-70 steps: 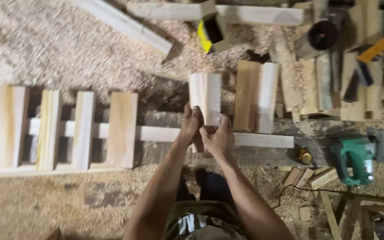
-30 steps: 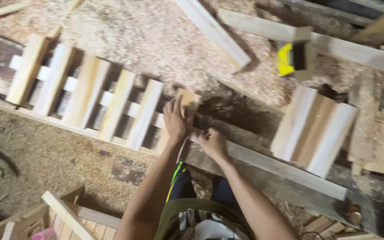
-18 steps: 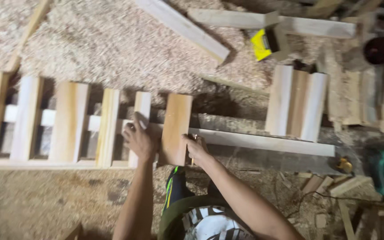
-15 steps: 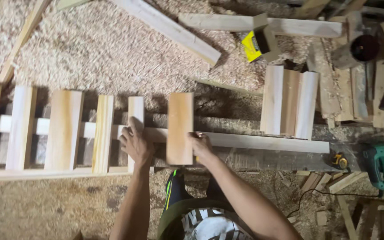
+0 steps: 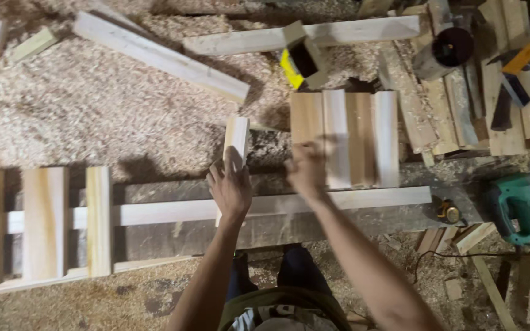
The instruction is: The person measures wooden slats laid across a workbench with a tape measure and marks them with a pencil. They then use a try square to mark straight lines on a long wooden strip, repositioning the square along the wood.
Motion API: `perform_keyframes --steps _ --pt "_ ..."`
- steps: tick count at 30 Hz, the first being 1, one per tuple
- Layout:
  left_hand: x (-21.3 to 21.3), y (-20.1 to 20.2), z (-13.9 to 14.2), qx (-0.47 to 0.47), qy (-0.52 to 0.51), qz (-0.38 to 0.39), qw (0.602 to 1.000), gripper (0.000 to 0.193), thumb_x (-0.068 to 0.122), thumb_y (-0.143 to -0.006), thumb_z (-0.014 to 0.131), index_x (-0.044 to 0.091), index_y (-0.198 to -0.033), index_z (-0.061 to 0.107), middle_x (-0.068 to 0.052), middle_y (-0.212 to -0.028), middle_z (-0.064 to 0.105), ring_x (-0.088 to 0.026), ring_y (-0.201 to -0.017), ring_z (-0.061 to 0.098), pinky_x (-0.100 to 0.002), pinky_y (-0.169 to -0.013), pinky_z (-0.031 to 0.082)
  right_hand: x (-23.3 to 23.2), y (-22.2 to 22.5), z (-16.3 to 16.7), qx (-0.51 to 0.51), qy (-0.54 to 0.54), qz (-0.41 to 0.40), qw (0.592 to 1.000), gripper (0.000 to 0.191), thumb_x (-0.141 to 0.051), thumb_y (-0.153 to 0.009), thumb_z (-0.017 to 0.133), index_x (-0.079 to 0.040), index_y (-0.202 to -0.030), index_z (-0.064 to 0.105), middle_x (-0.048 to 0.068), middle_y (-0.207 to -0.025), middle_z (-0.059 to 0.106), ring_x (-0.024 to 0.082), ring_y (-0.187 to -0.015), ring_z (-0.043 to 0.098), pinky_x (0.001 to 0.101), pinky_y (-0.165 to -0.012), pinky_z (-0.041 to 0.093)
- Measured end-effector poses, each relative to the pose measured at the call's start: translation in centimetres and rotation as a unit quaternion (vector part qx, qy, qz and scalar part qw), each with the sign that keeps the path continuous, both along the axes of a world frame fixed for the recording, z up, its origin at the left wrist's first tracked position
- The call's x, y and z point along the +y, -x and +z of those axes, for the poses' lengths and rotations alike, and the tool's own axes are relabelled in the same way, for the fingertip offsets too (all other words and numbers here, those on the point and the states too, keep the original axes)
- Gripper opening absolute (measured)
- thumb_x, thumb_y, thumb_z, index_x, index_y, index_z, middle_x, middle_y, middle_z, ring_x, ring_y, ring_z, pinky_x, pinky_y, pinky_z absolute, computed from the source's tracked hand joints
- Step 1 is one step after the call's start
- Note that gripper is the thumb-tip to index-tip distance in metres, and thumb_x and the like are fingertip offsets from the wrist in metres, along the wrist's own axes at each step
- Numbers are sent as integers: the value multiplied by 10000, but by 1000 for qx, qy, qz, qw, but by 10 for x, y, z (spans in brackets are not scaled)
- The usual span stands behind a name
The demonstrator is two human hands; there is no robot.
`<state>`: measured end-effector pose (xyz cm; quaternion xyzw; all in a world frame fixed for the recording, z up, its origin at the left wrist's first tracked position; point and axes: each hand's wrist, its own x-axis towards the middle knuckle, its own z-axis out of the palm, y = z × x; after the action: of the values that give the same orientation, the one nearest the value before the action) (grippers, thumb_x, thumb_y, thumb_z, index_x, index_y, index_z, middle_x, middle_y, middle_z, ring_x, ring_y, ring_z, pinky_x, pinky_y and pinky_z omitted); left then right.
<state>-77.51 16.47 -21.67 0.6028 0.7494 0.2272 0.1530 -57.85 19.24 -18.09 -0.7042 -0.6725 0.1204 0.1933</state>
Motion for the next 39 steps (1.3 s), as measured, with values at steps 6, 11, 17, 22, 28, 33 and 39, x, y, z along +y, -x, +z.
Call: perform_keyframes --steps 6,11,17,22,28,33,39 --pt "49 -82 21 -53 121 14 991 549 322 -1000 596 339 -1520 422 -196 -1325 501 -393 -1167 500 -514 -797 586 7 -13 -23 488 65 -1 870 504 -183 -972 448 -250 -1471 469 49 -1626 290 135 -1274 453 357 -946 411" --pt "85 -123 -2 -98 145 -3 985 609 249 -998 566 305 -1573 374 -212 -1333 489 -428 -1212 505 -529 -889 563 1 -39 -30 159 146 -25 976 329 -212 -954 547 -130 -1248 669 104 -1397 607 255 -963 729 392 -842 612" --pt "75 -107 -16 -274 -46 -130 952 712 153 -1000 564 260 -1661 321 -109 -1144 690 -430 -1340 561 -465 -1084 511 -18 -53 -19 147 107 -30 983 330 -291 -894 706 -78 -1146 717 159 -1102 716 309 -961 723 402 -842 578" --pt "40 -18 17 -168 -1 23 986 810 221 -911 683 216 -1628 306 -190 -1546 468 -462 -1376 473 -530 -1112 431 -12 4 -20 63 149 30 986 339 -340 -927 680 -106 -1171 705 137 -1032 744 326 -965 724 427 -862 571" --pt "-4 183 15 -5 34 261 965 898 222 -842 729 201 -1617 275 -246 -1648 217 -513 -1502 196 -674 -1146 210 -7 93 -22 -37 185 9 982 483 -374 -879 718 -102 -1270 640 186 -1220 664 378 -1082 663 524 -902 526" --pt "-44 300 -2 152 239 270 920 827 239 -876 681 70 -1568 261 -233 -1544 371 -422 -1382 413 -695 -1108 312 -30 136 -20 -38 190 -15 981 573 -376 -879 725 -140 -1376 566 209 -1414 537 409 -1205 598 556 -939 516" --pt "-40 276 -5 103 79 193 973 685 218 -946 667 4 -1505 332 -329 -1326 458 -501 -1207 475 -710 -949 418 -17 130 3 -97 253 -92 958 790 -404 -833 778 -63 -1419 372 288 -1487 391 456 -1214 556 589 -872 531"
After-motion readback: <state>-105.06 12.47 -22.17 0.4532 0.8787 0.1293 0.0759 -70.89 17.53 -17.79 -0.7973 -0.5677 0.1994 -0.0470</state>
